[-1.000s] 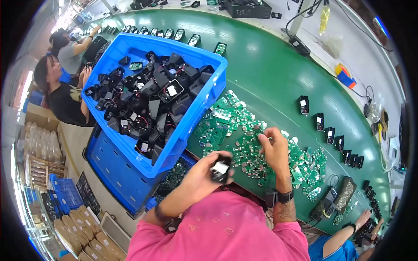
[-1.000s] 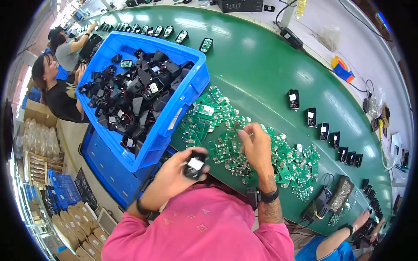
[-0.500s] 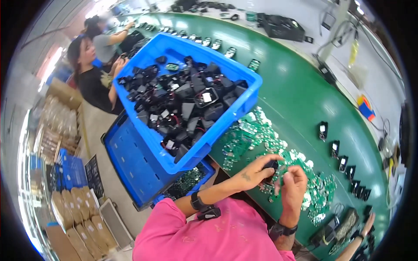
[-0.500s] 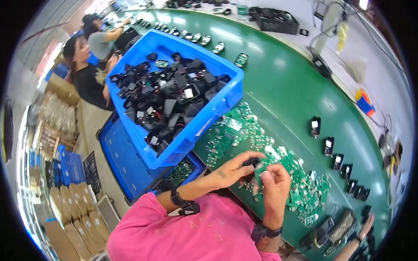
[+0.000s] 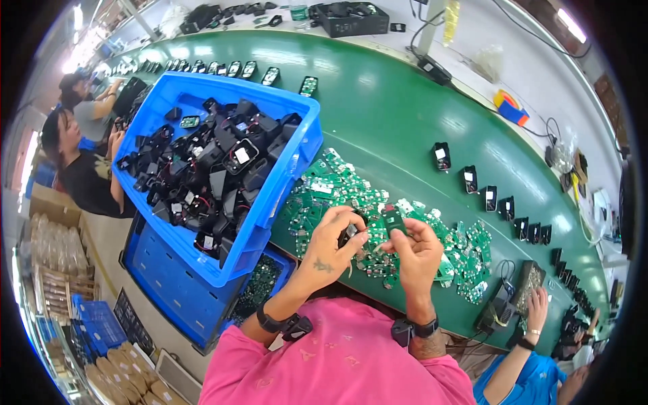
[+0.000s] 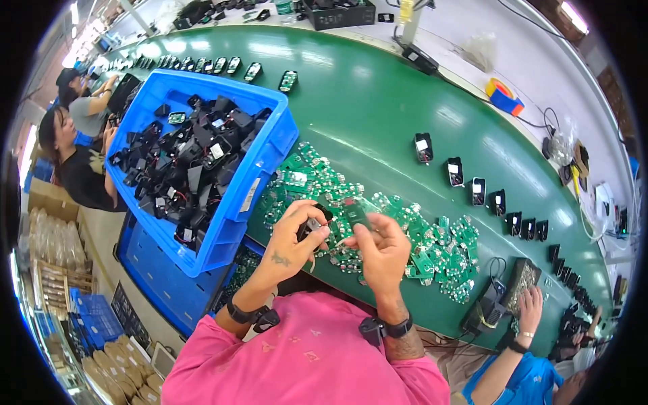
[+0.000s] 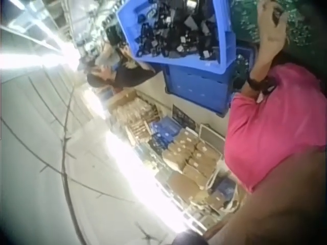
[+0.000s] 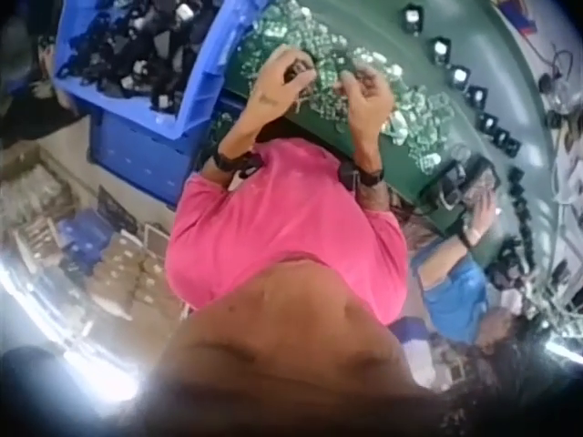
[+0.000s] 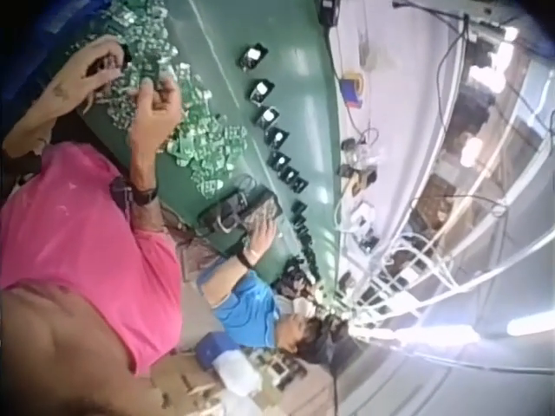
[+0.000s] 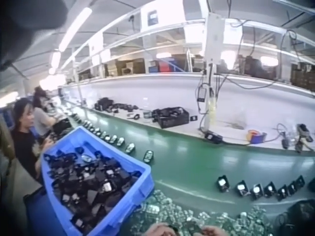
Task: The person picks up a circuit board and a black plastic housing, fits the board into the housing by hand, and places the assembled unit onto the green conveyor belt. This process is repeated multiple times throughout the video.
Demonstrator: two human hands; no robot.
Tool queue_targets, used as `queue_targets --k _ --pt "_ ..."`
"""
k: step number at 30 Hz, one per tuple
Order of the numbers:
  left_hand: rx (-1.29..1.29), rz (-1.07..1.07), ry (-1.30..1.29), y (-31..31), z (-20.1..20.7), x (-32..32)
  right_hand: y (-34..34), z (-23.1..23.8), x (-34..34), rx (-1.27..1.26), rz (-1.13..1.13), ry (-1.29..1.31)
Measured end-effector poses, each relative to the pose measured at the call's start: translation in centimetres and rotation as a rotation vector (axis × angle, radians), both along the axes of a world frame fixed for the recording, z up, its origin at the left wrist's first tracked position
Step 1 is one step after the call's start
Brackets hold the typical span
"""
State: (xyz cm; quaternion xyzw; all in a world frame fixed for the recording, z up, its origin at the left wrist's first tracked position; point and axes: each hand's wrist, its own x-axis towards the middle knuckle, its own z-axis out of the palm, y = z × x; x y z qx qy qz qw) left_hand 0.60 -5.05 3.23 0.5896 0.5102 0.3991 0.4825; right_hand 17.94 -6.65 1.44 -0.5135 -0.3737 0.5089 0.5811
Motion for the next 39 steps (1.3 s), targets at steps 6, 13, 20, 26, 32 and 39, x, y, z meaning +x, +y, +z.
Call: queue_targets --k 6,13,20,26,32,39 --pt "0.025 -0.048 -0.013 0.2 0.0 1.3 -0.6 -1.3 0.2 0.251 -0.050 -0.407" --pt "0.130 -0.008 0.027 0.7 -1.7 1.2 -0.2 -0.5 -0.7 0.583 -0.074 -0.760" --pt "0.069 0.049 -0.353 -0.5 -1.9 2.3 -0.2 -0.2 -0.1 0.591 0.103 -0.796" --pt "-0.175 -0.090 -0.374 0.3 -2.5 0.9 0.3 0.6 0.4 0.707 0.181 -0.874" --pt "-0.003 -0.052 -0.116 0.0 -2.0 1.6 -0.2 2.3 -0.7 0.188 0.035 -0.449" --pt "0.200 -0.056 0.047 -0.8 -1.6 1.1 0.5 3.3 -1.8 -0.129 0.237 -0.002"
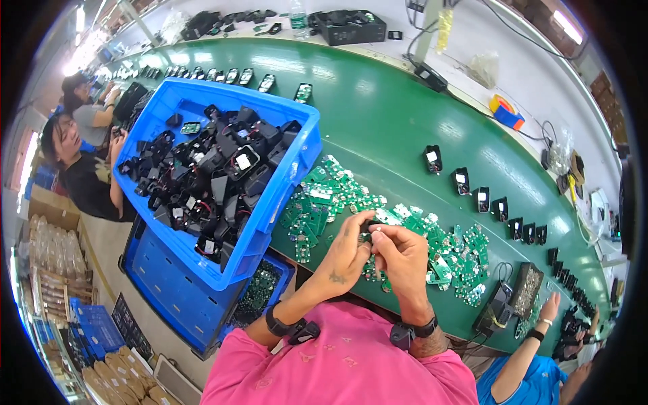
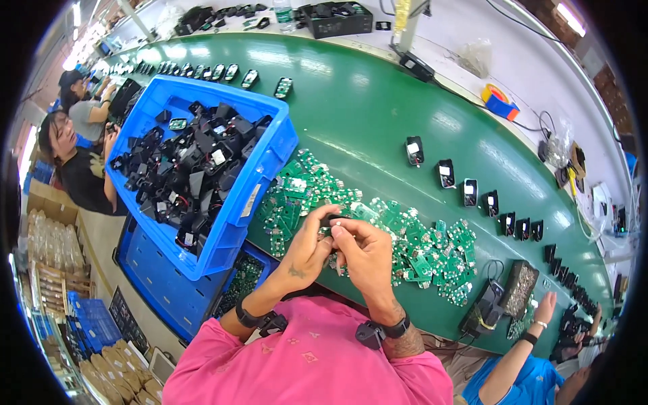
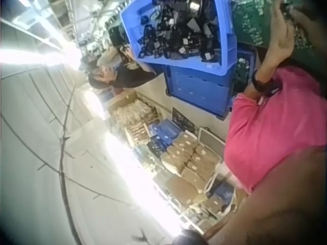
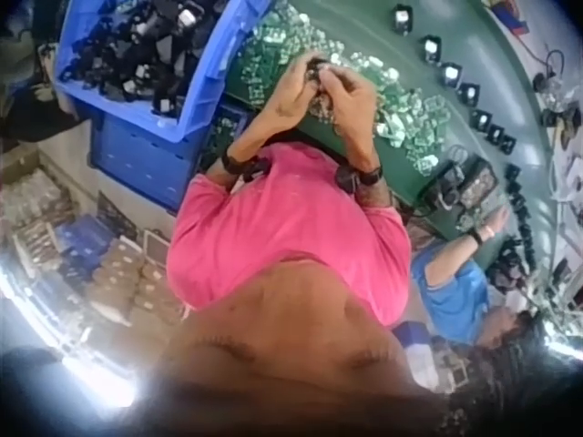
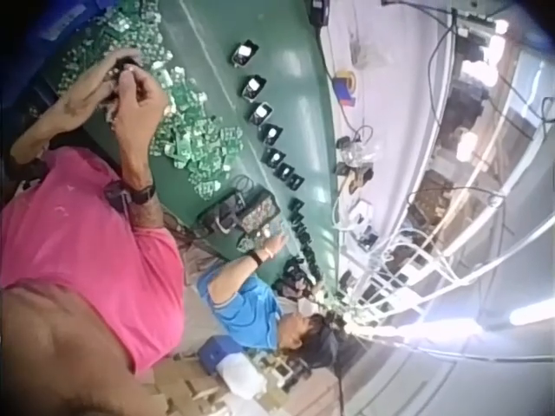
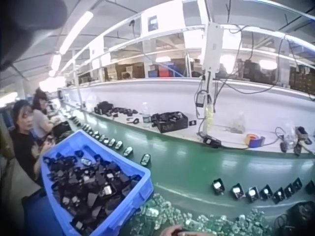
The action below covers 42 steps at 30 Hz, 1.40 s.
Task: The person picks up a circuit board and a black plastic housing, fits the board into the housing by hand, and places the assembled unit onto the green conveyor belt. This process is repeated multiple times throughout the video.
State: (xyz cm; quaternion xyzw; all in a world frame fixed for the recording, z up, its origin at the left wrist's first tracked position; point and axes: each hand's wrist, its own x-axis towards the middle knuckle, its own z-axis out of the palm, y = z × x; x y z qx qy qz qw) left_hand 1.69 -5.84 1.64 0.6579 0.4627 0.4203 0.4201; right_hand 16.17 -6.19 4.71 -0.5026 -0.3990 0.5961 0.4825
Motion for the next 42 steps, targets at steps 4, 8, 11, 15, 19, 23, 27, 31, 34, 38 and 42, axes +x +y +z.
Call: queue_targets --k 4,8,11,15,19,23,27,31,34,38,42 --pt "-0.125 -0.053 0.012 -0.4 0.4 1.3 -0.6 -0.4 0.3 0.094 -0.045 -0.280" --pt "-0.302 -0.201 -0.205 0.0 1.5 1.9 -1.7 -2.9 1.6 0.208 -0.150 -0.120" --pt "-0.076 -0.012 -0.120 0.2 -1.9 2.0 -1.7 -2.9 0.5 0.429 -0.177 -0.447" --pt "-0.065 0.082 -0.046 -0.1 0.2 -0.6 -0.7 -0.3 -0.5 0.657 -0.026 -0.744" --pt "-0.010 -0.052 -0.176 -0.1 1.4 -1.0 -0.4 2.4 1.3 0.500 0.229 -0.605" --pt "-0.014 -0.161 -0.134 0.1 2.5 -0.4 -0.2 3.7 3.3 0.401 0.295 -0.554" --pt "0.132 -0.215 0.053 0.1 2.6 -0.2 -0.6 3.3 3.8 0.375 0.285 -0.505" --pt "0.164 -0.195 0.063 -0.3 2.8 -0.2 -0.7 2.9 3.6 0.422 0.262 -0.535" --pt "0.158 -0.189 0.110 -0.5 2.9 -0.3 -0.7 2.6 3.4 0.490 0.237 -0.580" --pt "0.182 -0.154 0.131 -0.9 2.4 0.2 -1.1 2.0 2.6 0.590 0.179 -0.715" --pt "0.146 -0.062 0.199 -1.4 1.6 1.0 -1.2 0.8 2.5 0.540 0.157 -0.741"
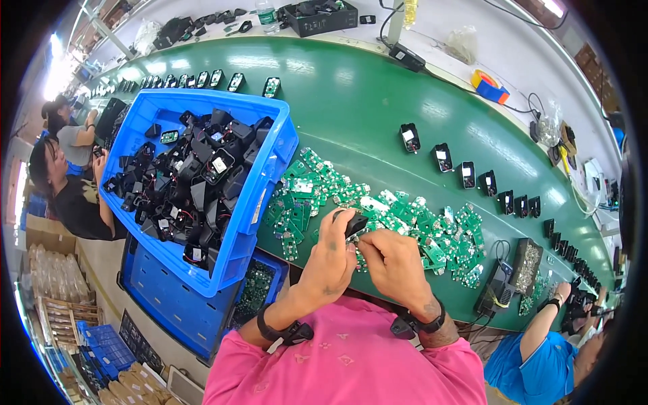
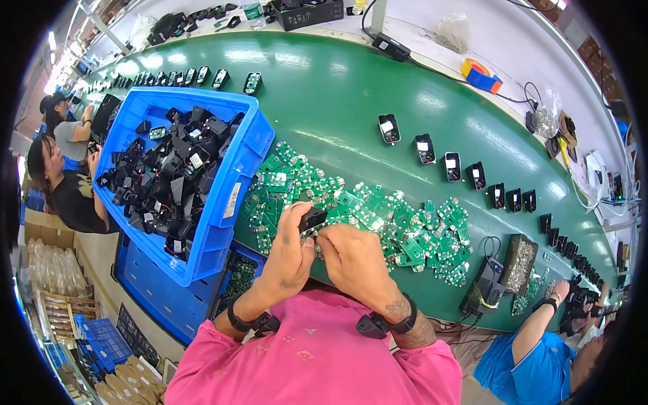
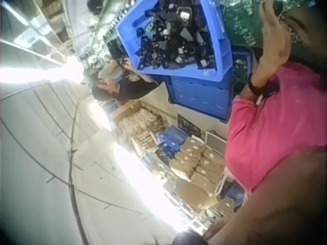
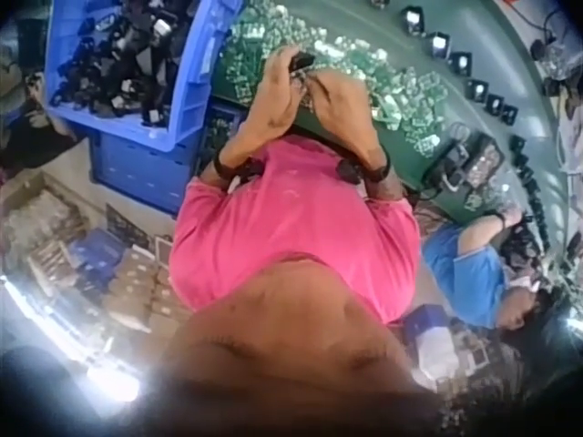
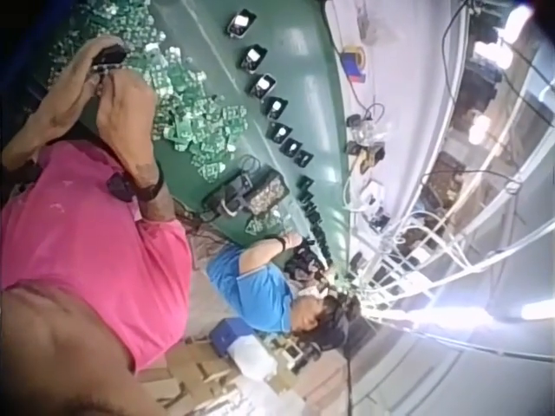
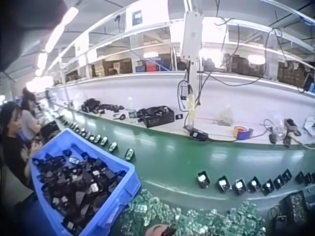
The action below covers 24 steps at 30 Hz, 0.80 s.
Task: The person picks up a circuit board and a black plastic housing, fits the board into the housing by hand, and places the assembled unit onto the green conveyor belt. This process is repeated multiple times throughout the video.
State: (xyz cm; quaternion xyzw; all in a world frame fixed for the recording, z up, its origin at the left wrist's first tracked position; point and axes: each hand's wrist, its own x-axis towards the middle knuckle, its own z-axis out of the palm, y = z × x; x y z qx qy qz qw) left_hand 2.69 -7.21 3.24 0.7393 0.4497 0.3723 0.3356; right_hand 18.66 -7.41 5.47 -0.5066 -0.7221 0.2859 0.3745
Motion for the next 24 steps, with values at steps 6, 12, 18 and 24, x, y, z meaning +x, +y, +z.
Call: queue_targets --k 6,12,18,24 --pt "-0.123 -0.012 0.135 -0.5 0.5 0.7 -0.4 -0.9 0.4 -0.028 -0.018 -0.033" --pt "-0.102 -0.032 0.094 0.1 -0.8 1.0 -0.2 -1.0 1.2 -0.263 -0.044 0.069" --pt "-0.538 0.138 -0.575 -0.5 -1.7 0.9 -0.3 -2.9 0.4 -0.408 -0.152 0.383" --pt "-0.320 -0.209 -0.219 1.7 -4.3 -2.0 -0.7 -3.8 1.4 -0.422 -0.072 0.550"
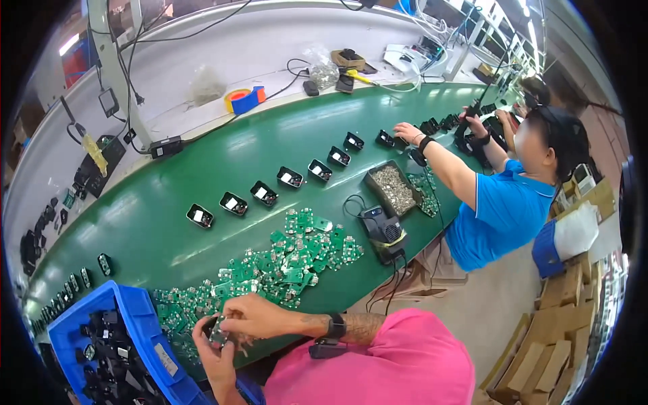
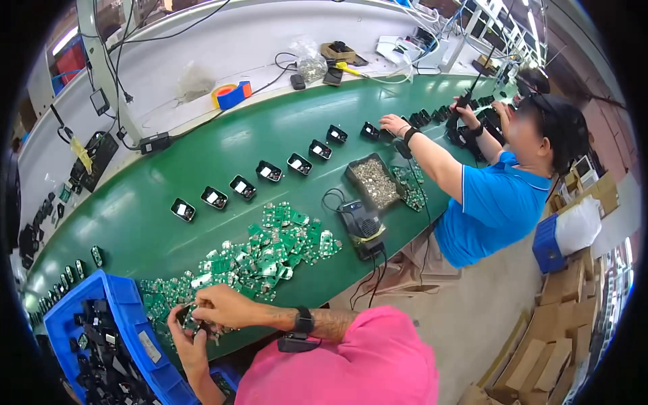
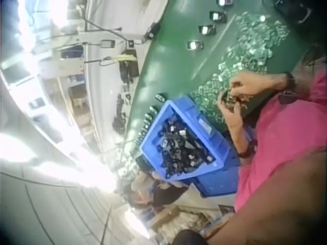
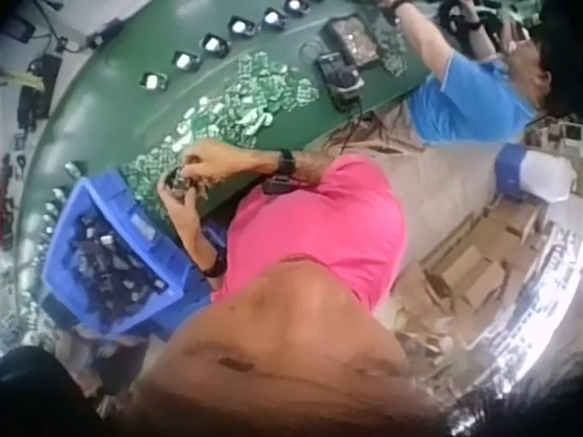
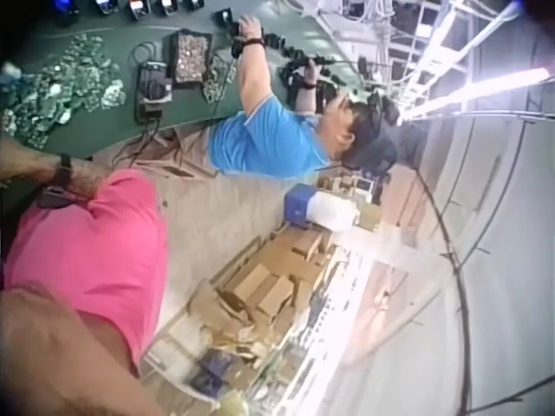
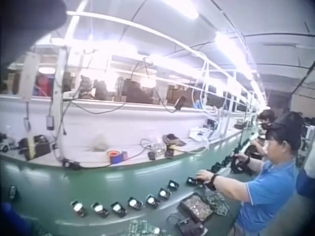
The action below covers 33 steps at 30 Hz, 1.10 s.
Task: The person picks up a circuit board and a black plastic housing, fits the board into the housing by hand, and places the assembled unit onto the green conveyor belt. This process is repeated multiple times throughout the video.
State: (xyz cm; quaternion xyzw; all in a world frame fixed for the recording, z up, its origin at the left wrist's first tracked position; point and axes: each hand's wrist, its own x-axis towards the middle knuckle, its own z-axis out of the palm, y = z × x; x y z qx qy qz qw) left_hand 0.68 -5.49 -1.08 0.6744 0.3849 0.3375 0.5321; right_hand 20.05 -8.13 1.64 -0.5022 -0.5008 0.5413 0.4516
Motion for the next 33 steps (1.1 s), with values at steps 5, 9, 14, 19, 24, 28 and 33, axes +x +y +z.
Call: queue_targets --k 5,9,14,19,24,28,33 --pt "-0.265 0.085 -0.216 -0.1 0.4 1.2 -0.4 -0.5 -1.0 0.114 -0.048 0.313" --pt "-0.260 0.100 -0.074 0.0 1.3 1.8 -0.3 -0.2 0.0 0.034 -0.089 0.024" --pt "-0.484 -0.168 -0.395 0.7 0.7 1.6 -0.2 -0.6 2.0 -0.114 -0.105 0.214" --pt "-0.200 0.009 -0.277 0.3 0.8 1.8 1.1 0.6 1.8 -0.083 0.073 0.112" --pt "-0.022 0.154 -0.156 0.5 2.4 2.8 0.3 1.7 0.2 0.005 -0.043 -0.181" --pt "0.054 0.261 -0.247 0.6 1.8 3.4 -0.8 -1.0 -0.4 0.146 -0.120 -0.210" --pt "0.148 0.232 -0.202 0.3 0.4 3.5 -0.7 1.4 0.8 0.144 0.042 -0.478"
